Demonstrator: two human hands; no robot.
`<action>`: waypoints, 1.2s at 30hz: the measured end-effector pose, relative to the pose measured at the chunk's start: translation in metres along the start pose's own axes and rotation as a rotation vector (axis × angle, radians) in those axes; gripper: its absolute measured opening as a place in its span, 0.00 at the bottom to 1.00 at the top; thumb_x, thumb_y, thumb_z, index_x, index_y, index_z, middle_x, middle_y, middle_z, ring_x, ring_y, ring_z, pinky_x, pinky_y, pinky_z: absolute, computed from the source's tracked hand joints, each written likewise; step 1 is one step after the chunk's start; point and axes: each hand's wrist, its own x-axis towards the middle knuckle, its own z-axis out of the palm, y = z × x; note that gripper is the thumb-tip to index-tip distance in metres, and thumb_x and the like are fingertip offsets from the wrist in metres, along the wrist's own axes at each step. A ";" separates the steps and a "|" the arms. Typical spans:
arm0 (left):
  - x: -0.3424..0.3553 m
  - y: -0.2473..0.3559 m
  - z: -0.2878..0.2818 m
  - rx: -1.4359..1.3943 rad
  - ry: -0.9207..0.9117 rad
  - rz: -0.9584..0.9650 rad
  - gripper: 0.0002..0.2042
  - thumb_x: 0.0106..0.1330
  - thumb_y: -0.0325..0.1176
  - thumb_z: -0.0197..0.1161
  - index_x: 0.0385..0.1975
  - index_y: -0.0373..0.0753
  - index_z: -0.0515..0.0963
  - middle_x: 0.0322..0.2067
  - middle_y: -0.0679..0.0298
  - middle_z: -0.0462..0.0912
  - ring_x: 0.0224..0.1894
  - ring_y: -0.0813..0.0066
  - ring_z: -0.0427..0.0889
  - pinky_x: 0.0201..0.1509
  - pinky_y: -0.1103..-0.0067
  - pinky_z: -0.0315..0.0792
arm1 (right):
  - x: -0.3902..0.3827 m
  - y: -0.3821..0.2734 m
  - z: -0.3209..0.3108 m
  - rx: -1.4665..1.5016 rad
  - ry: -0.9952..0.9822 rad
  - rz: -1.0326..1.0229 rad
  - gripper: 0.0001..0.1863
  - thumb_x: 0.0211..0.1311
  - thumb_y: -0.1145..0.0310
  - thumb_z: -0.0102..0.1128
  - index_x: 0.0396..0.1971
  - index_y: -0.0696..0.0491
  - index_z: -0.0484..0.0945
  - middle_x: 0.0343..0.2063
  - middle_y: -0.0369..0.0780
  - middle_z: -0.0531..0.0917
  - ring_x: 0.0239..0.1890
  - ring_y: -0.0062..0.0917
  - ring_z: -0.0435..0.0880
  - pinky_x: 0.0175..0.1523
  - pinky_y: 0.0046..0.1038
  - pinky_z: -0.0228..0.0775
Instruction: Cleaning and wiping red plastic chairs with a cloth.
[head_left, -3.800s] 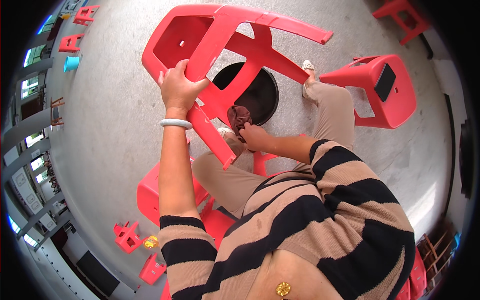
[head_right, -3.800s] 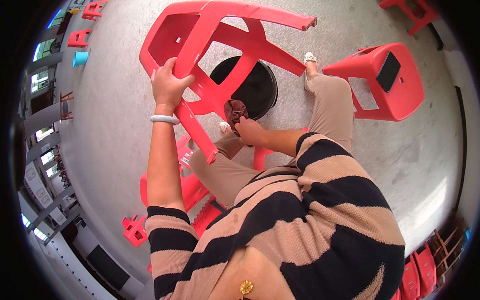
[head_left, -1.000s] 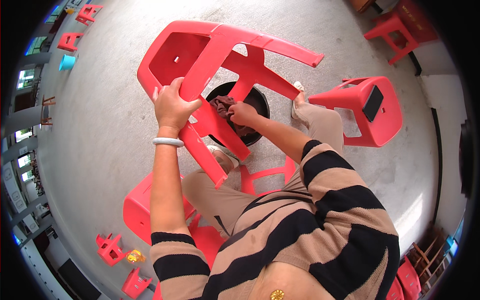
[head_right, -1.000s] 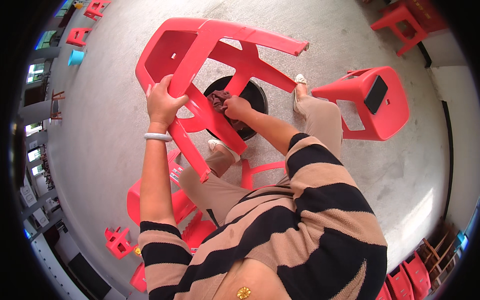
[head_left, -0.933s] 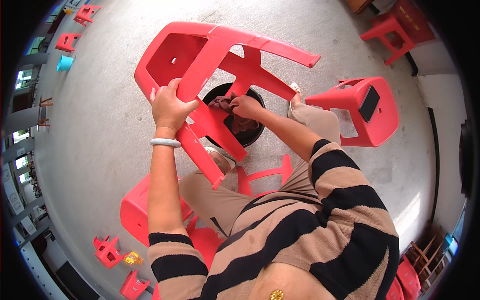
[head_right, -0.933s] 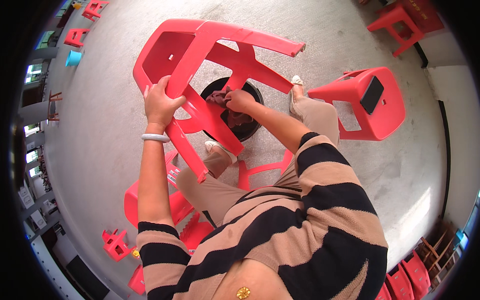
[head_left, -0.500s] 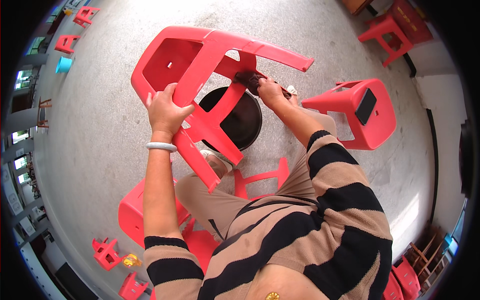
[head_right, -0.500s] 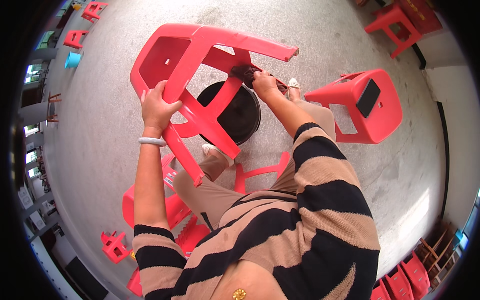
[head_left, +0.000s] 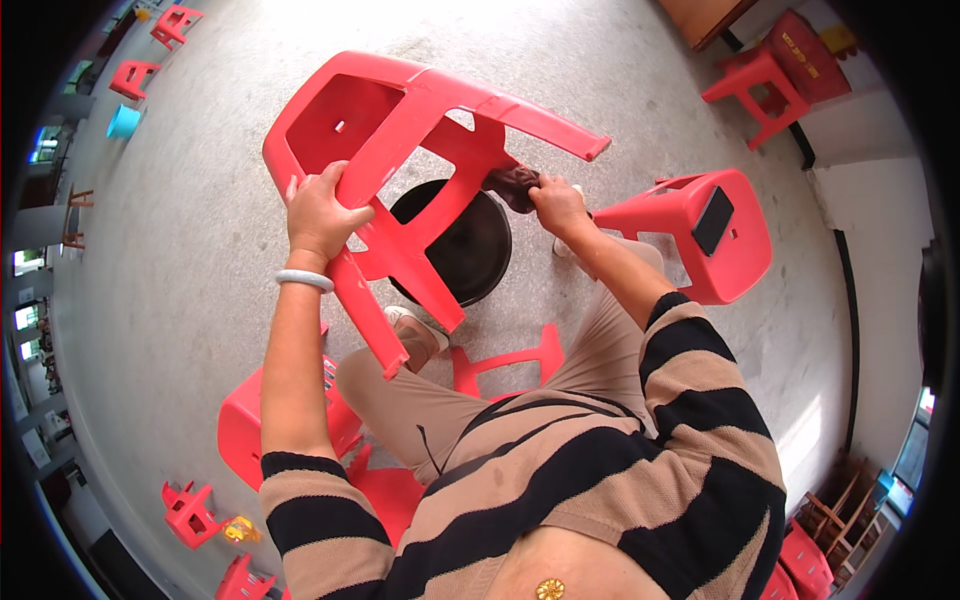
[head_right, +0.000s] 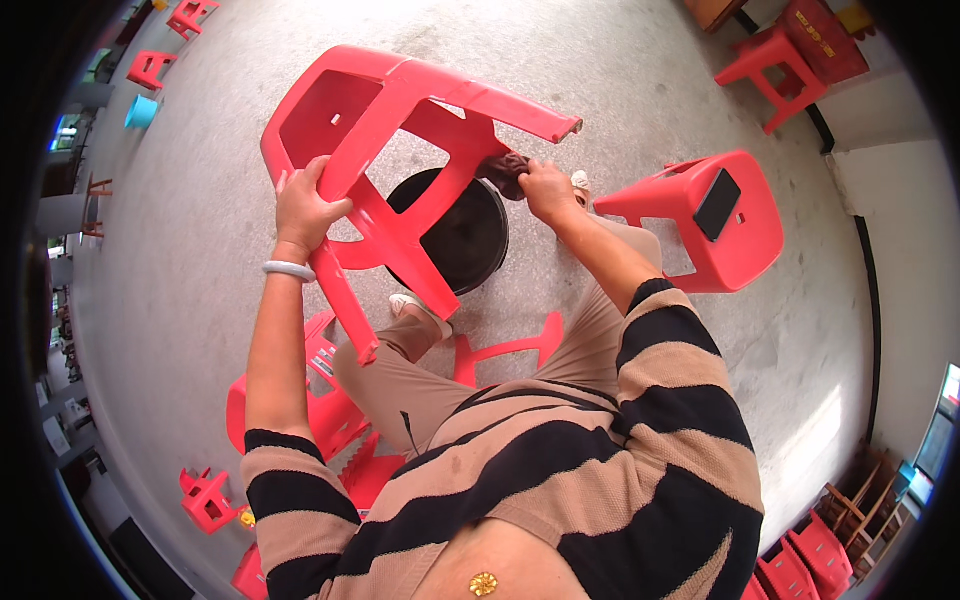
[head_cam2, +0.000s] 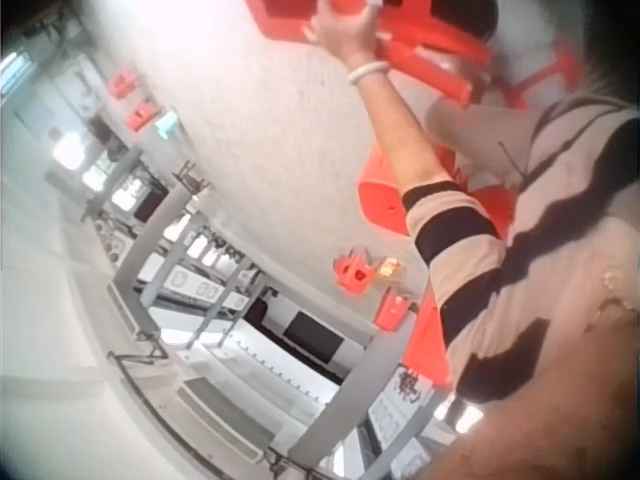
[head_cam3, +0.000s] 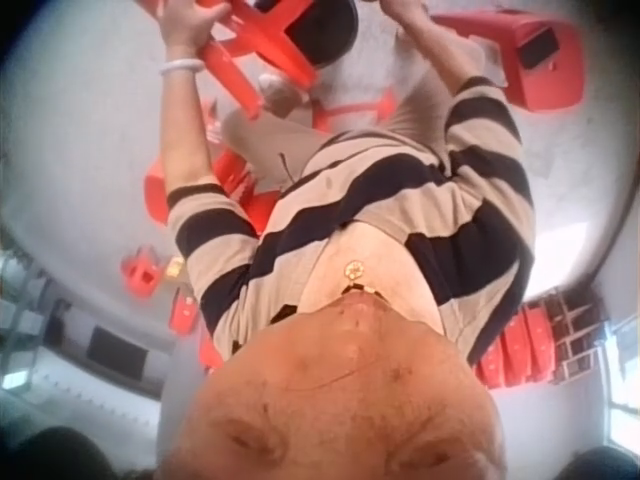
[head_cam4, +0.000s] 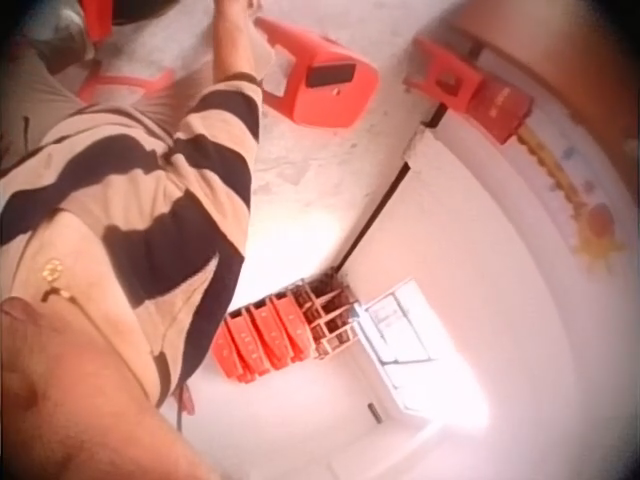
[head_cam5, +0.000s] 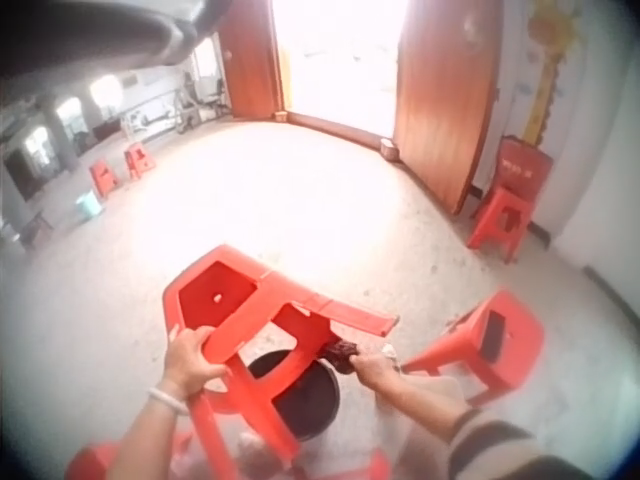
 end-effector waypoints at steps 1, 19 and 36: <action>0.001 0.002 0.000 0.000 -0.001 0.001 0.33 0.43 0.47 0.69 0.54 0.42 0.78 0.38 0.58 0.84 0.46 0.57 0.80 0.75 0.55 0.53 | 0.008 0.003 -0.001 0.000 0.000 0.001 0.05 0.55 0.70 0.63 0.32 0.48 0.84 0.42 0.43 0.80 0.47 0.38 0.83 0.43 0.36 0.82; 0.001 -0.001 -0.002 0.033 0.098 0.175 0.42 0.45 0.60 0.77 0.60 0.43 0.75 0.62 0.53 0.69 0.70 0.50 0.59 0.76 0.60 0.55 | -0.011 0.037 0.052 0.287 -0.044 0.113 0.13 0.51 0.58 0.66 0.36 0.44 0.85 0.38 0.39 0.88 0.46 0.36 0.86 0.50 0.37 0.75; -0.051 -0.052 0.070 -1.589 0.309 -0.530 0.33 0.75 0.66 0.40 0.52 0.40 0.77 0.33 0.66 0.82 0.30 0.78 0.81 0.36 0.77 0.80 | -0.022 -0.014 0.029 0.328 -0.045 0.212 0.08 0.50 0.65 0.68 0.33 0.43 0.85 0.37 0.45 0.83 0.41 0.43 0.85 0.46 0.43 0.79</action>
